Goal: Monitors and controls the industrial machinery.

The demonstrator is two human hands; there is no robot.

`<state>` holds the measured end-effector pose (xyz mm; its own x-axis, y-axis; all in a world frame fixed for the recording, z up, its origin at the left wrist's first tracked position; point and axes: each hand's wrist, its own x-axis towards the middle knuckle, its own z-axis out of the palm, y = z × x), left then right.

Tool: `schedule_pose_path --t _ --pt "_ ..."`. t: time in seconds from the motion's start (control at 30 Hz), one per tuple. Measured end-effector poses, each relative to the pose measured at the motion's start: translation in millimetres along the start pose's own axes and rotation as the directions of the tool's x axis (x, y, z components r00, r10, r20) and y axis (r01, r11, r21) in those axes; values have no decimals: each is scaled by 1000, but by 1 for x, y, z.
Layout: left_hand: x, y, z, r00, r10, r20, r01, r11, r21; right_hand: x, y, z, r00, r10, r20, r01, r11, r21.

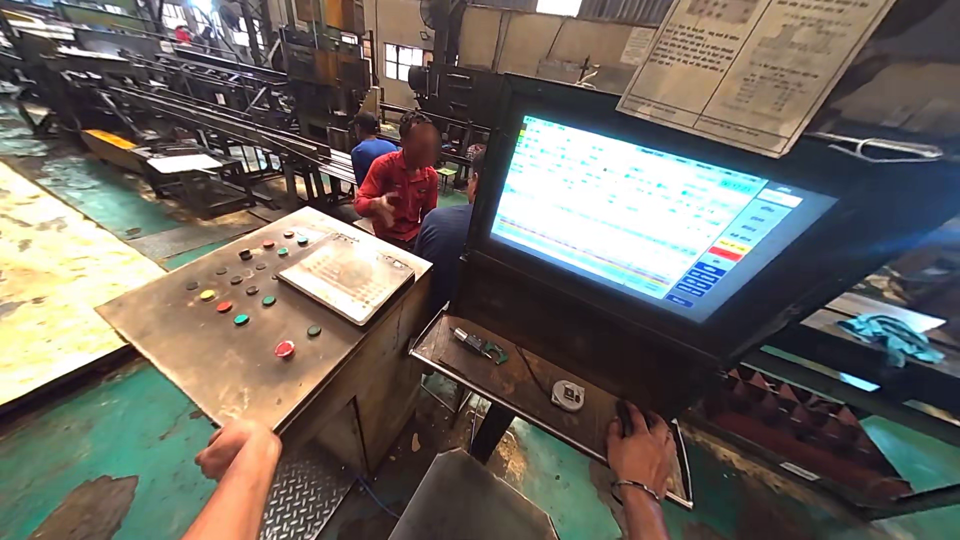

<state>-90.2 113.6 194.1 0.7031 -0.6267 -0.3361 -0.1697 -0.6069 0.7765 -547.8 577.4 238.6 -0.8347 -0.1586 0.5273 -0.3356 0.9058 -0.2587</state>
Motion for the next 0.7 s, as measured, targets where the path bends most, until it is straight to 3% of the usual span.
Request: schedule_pose_path --t 0.1,0.27,0.43,0.7 --pt "2 -1 4 1000 10 -21 -9 1000 22 0 0 -1 1000 1 1 -1 1000 6" --pt "-18 7 -23 998 23 61 -21 999 -28 0 -1 -2 1000 5 5 -5 1000 5" --pt "3 -3 3 1000 14 -6 -14 1000 6 0 -2 -6 999 22 36 -23 1000 11" --pt "1 1 4 999 -29 -29 29 1000 -1 0 -2 -4 999 24 27 -25 1000 8"
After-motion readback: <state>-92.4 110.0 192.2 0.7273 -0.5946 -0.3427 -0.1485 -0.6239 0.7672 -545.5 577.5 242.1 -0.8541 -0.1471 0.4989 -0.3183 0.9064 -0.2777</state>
